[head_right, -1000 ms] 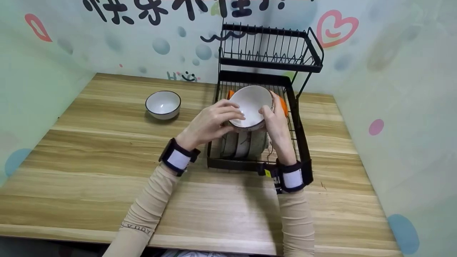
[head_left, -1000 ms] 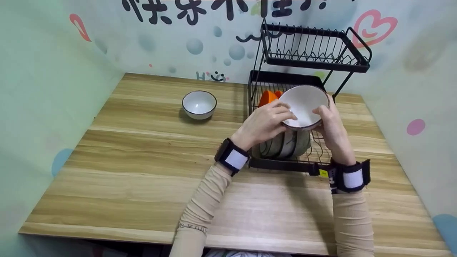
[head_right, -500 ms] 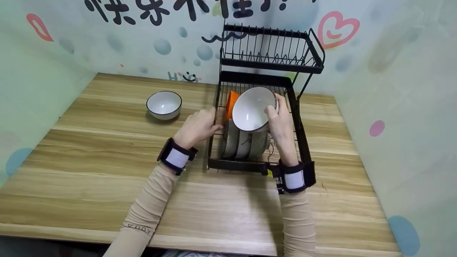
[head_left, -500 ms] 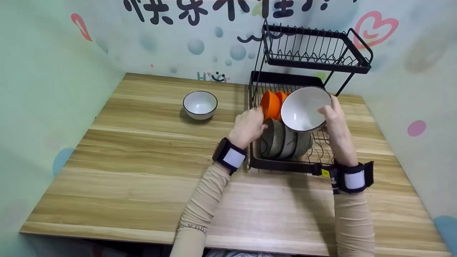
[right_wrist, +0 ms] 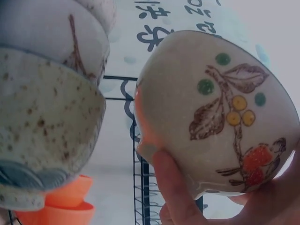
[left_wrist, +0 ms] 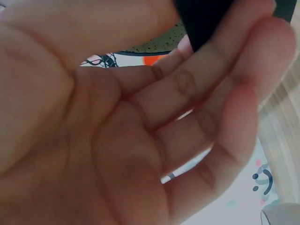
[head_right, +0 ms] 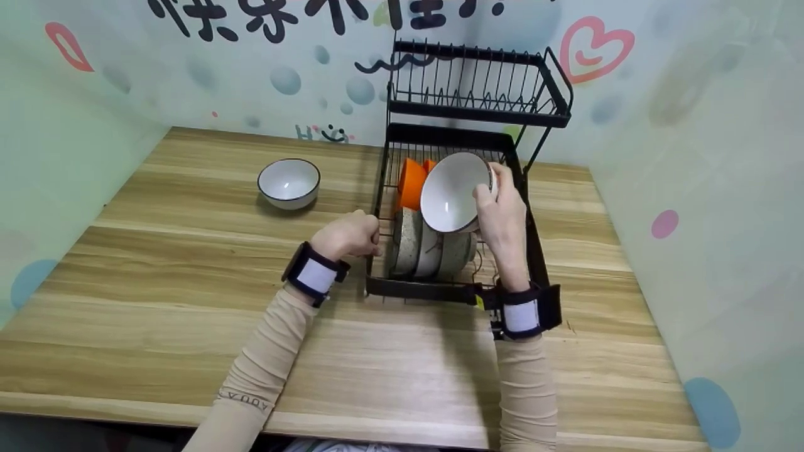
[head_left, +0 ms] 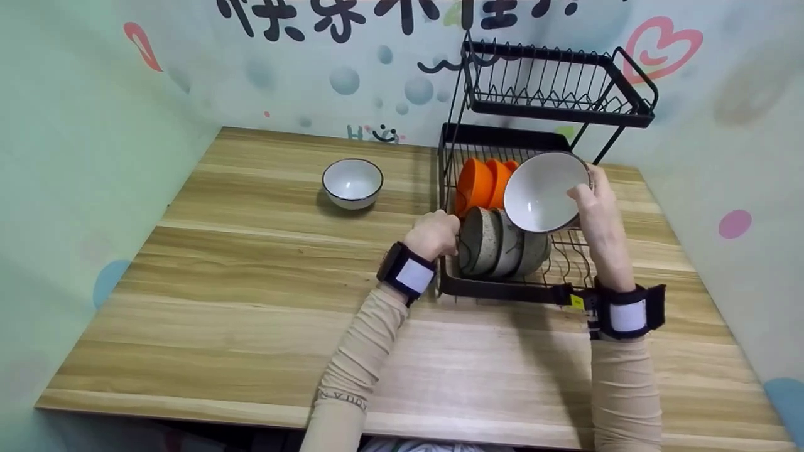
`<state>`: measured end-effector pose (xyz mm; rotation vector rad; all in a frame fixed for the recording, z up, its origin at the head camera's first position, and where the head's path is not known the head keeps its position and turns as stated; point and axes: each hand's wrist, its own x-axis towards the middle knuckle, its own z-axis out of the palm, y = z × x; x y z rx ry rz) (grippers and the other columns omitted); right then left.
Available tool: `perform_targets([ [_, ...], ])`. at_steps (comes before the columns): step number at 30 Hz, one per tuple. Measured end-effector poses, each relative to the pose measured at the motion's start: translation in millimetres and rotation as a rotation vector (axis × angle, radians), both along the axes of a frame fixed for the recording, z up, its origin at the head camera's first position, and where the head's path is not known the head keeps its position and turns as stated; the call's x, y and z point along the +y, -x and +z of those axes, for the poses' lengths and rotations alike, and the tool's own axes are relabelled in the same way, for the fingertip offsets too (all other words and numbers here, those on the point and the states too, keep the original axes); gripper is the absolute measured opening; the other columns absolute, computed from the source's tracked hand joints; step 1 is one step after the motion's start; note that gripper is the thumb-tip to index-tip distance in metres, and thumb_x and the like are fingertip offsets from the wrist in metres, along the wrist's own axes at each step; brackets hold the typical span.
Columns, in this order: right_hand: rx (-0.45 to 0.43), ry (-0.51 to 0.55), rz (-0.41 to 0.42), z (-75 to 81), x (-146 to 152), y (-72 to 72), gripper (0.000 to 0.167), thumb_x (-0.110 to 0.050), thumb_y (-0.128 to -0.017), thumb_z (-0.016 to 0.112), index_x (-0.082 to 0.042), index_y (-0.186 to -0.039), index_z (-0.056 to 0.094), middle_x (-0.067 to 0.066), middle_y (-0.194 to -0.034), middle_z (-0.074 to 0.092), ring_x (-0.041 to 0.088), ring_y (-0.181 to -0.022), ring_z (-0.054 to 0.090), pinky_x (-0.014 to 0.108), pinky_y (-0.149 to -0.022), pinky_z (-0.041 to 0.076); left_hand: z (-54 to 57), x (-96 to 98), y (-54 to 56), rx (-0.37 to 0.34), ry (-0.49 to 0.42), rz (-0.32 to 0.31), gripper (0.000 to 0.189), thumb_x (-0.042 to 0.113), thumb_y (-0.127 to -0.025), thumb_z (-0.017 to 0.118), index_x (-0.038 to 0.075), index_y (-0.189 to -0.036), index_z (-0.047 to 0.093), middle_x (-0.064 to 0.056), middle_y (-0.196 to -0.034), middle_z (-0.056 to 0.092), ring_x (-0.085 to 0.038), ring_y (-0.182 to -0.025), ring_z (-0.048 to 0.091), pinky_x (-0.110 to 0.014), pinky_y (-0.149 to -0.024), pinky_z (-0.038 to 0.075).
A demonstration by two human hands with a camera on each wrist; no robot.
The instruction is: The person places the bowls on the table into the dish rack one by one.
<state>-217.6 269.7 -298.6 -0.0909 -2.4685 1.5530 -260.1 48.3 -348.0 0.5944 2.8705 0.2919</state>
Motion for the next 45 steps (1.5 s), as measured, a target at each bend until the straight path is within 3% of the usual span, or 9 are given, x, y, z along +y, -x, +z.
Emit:
perform_targets([
  [8,0.033,-0.218,-0.178,3.3,9,0.1,0.049,-0.018,-0.090,0.038,-0.011,-0.138,0.043,0.020,-0.136,0.052,0.034,-0.116,0.052,0.047,-0.092,0.044,0.6,-0.2,-0.7,-0.012,-0.030,0.017,0.033,0.021,-0.079,0.074,0.010,-0.110,0.070,-0.014,-0.122,0.064,-0.032,-0.113,0.061,-0.044,-0.092,0.051],
  [11,0.031,-0.292,-0.239,3.3,13,0.5,0.049,-0.021,-0.090,0.040,-0.013,-0.138,0.043,0.022,-0.135,0.052,0.036,-0.115,0.051,0.045,-0.087,0.043,0.8,-0.7,-0.6,-0.002,-0.034,0.010,0.031,0.019,-0.080,0.072,0.008,-0.109,0.070,-0.015,-0.121,0.065,-0.032,-0.112,0.061,-0.044,-0.090,0.051],
  [17,-0.029,-0.397,-0.339,0.6,21,2.5,0.050,-0.032,-0.090,0.041,-0.021,-0.140,0.040,0.024,-0.134,0.046,0.036,-0.113,0.046,0.043,-0.084,0.039,1.0,-1.4,-0.3,0.006,-0.036,0.003,0.032,0.019,-0.079,0.073,0.008,-0.109,0.070,-0.014,-0.119,0.066,-0.032,-0.110,0.062,-0.043,-0.089,0.052],
  [21,-0.090,-0.494,-0.362,-1.7,26,4.5,0.053,-0.036,-0.091,0.040,-0.023,-0.142,0.037,0.026,-0.129,0.043,0.038,-0.109,0.044,0.046,-0.083,0.039,1.6,-0.7,-0.3,0.001,-0.005,0.008,0.036,0.023,-0.080,0.074,0.010,-0.112,0.069,-0.012,-0.121,0.065,-0.031,-0.112,0.061,-0.042,-0.091,0.051],
  [27,-0.187,-0.624,-0.330,-6.9,30,9.3,0.057,-0.040,-0.093,0.036,-0.019,-0.146,0.030,0.035,-0.128,0.038,0.043,-0.110,0.040,0.060,-0.088,0.042,1.3,0.4,-0.4,-0.002,0.005,0.016,0.038,0.024,-0.079,0.075,0.011,-0.115,0.068,-0.012,-0.123,0.064,-0.030,-0.113,0.060,-0.042,-0.092,0.051],
  [32,-0.205,-0.702,-0.273,-12.9,31,11.8,0.058,-0.041,-0.093,0.035,-0.012,-0.142,0.031,0.043,-0.127,0.035,0.053,-0.112,0.038,0.064,-0.084,0.043,1.4,-0.1,-0.5,-0.005,0.000,0.012,0.039,0.025,-0.079,0.075,0.010,-0.114,0.068,-0.012,-0.123,0.064,-0.031,-0.114,0.060,-0.042,-0.092,0.051],
  [40,-0.225,-0.749,-0.144,-21.4,29,12.9,0.056,-0.046,-0.093,0.035,-0.008,-0.134,0.037,0.036,-0.110,0.048,0.046,-0.092,0.046,0.054,-0.070,0.043,1.0,-0.1,0.3,-0.015,-0.006,0.012,0.040,0.025,-0.079,0.076,0.010,-0.115,0.067,-0.012,-0.123,0.064,-0.031,-0.114,0.060,-0.042,-0.092,0.051],
  [42,-0.230,-0.755,-0.110,-22.8,28,13.0,0.061,-0.051,-0.093,0.036,-0.008,-0.136,0.038,0.035,-0.109,0.052,0.046,-0.088,0.050,0.050,-0.066,0.044,0.8,0.0,0.5,-0.018,-0.007,0.013,0.039,0.024,-0.079,0.076,0.010,-0.114,0.068,-0.012,-0.123,0.064,-0.031,-0.114,0.060,-0.042,-0.092,0.051],
  [45,-0.253,-0.775,-0.061,-24.7,26,13.4,0.072,-0.062,-0.091,0.034,-0.009,-0.139,0.036,0.040,-0.113,0.051,0.053,-0.089,0.054,0.054,-0.064,0.046,0.8,0.1,0.6,-0.020,-0.006,0.016,0.039,0.024,-0.079,0.076,0.010,-0.114,0.068,-0.012,-0.123,0.064,-0.031,-0.114,0.060,-0.043,-0.092,0.051],
])
